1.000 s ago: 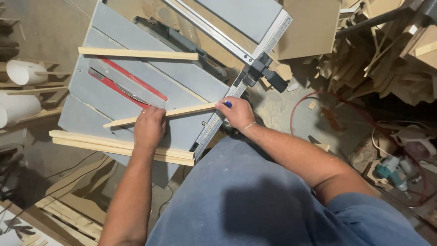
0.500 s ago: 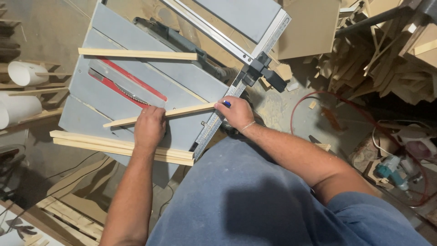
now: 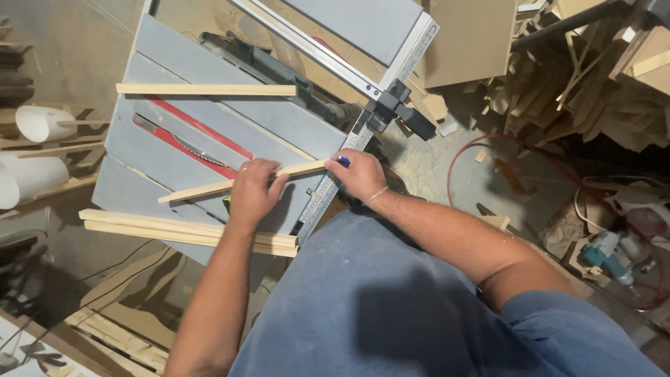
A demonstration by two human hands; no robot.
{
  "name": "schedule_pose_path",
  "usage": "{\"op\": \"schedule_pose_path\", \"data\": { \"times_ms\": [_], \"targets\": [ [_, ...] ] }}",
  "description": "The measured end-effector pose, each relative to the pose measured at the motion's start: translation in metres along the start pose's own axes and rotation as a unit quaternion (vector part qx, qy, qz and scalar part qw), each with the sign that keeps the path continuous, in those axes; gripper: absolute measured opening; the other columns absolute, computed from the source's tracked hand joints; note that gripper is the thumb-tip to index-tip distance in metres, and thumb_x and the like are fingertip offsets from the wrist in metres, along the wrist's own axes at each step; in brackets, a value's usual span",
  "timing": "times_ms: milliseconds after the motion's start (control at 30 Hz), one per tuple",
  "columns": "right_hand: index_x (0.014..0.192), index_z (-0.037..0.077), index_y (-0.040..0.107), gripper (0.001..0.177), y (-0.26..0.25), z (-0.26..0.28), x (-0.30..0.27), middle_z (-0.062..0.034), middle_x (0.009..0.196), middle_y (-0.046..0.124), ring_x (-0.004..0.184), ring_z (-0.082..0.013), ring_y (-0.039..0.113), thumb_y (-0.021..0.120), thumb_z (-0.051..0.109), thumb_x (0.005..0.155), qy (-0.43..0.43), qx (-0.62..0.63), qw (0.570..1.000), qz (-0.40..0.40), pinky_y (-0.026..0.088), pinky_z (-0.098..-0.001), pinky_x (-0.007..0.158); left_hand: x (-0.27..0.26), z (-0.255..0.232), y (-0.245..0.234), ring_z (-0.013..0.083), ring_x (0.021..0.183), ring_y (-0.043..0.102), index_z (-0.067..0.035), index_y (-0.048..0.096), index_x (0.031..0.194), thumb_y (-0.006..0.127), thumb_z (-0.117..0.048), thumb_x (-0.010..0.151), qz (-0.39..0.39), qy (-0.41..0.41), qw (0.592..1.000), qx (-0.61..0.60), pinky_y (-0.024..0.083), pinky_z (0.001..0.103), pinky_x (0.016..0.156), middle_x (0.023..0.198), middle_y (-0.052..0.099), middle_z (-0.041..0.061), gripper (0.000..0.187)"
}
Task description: Measuring and marking small wooden strips using a tape measure and a pen in a workshop.
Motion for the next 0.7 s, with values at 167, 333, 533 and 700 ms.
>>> {"op": "schedule_pose_path", "data": {
  "times_ms": [167, 333, 533, 700],
  "targets": [
    [0.099, 0.027, 0.079, 0.021, 0.001, -0.002, 0.001, -0.0039, 0.094, 0.079, 0.098, -0.0315, 0.073, 0.075, 0.044, 0.088, -0.019, -0.009, 1.0, -0.011, 0.059, -0.0429, 0.083, 0.023, -0.032, 0.023, 0.0328, 0.099, 0.068, -0.015, 0.074, 0.105, 0.07, -0.028, 0.099, -0.015, 0.033, 0.996, -0.086, 0.054, 0.043, 0.092, 0.095, 0.068, 0.008, 0.015],
    [0.099, 0.026, 0.079, 0.023, 0.001, -0.001, 0.0, -0.0025, 0.097, 0.079, 0.101, -0.0302, 0.072, 0.075, 0.046, 0.087, -0.032, 0.004, 0.999, -0.018, 0.059, -0.0424, 0.086, 0.025, -0.04, 0.029, 0.0285, 0.094, 0.068, -0.022, 0.076, 0.098, 0.071, -0.037, 0.098, -0.01, 0.027, 0.995, -0.09, 0.055, 0.041, 0.09, 0.089, 0.067, 0.003, 0.015],
    [0.097, 0.024, 0.08, 0.014, -0.013, -0.034, 0.003, -0.0015, 0.099, 0.079, 0.103, -0.0271, 0.073, 0.074, 0.035, 0.091, -0.028, 0.116, 0.993, -0.024, 0.057, -0.0392, 0.093, 0.028, -0.039, 0.024, 0.0322, 0.093, 0.069, -0.019, 0.077, 0.099, 0.073, -0.033, 0.097, 0.002, 0.034, 0.994, -0.108, 0.055, 0.044, 0.087, 0.089, 0.069, 0.007, 0.014],
    [0.099, 0.023, 0.08, 0.015, -0.02, -0.051, -0.002, -0.0037, 0.101, 0.078, 0.106, -0.0283, 0.072, 0.077, 0.03, 0.087, -0.046, 0.121, 0.991, -0.026, 0.056, -0.0404, 0.094, 0.027, -0.042, 0.023, 0.0313, 0.093, 0.07, -0.02, 0.077, 0.099, 0.074, -0.032, 0.097, -0.008, 0.046, 0.993, -0.108, 0.055, 0.044, 0.088, 0.091, 0.07, 0.005, 0.012]
  ]
}}
Point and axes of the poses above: each hand's wrist, its own x-axis towards the middle knuckle, its own y-axis out of the palm, z = x × y, the point moved 7 cm from there along x, towards the middle knuckle
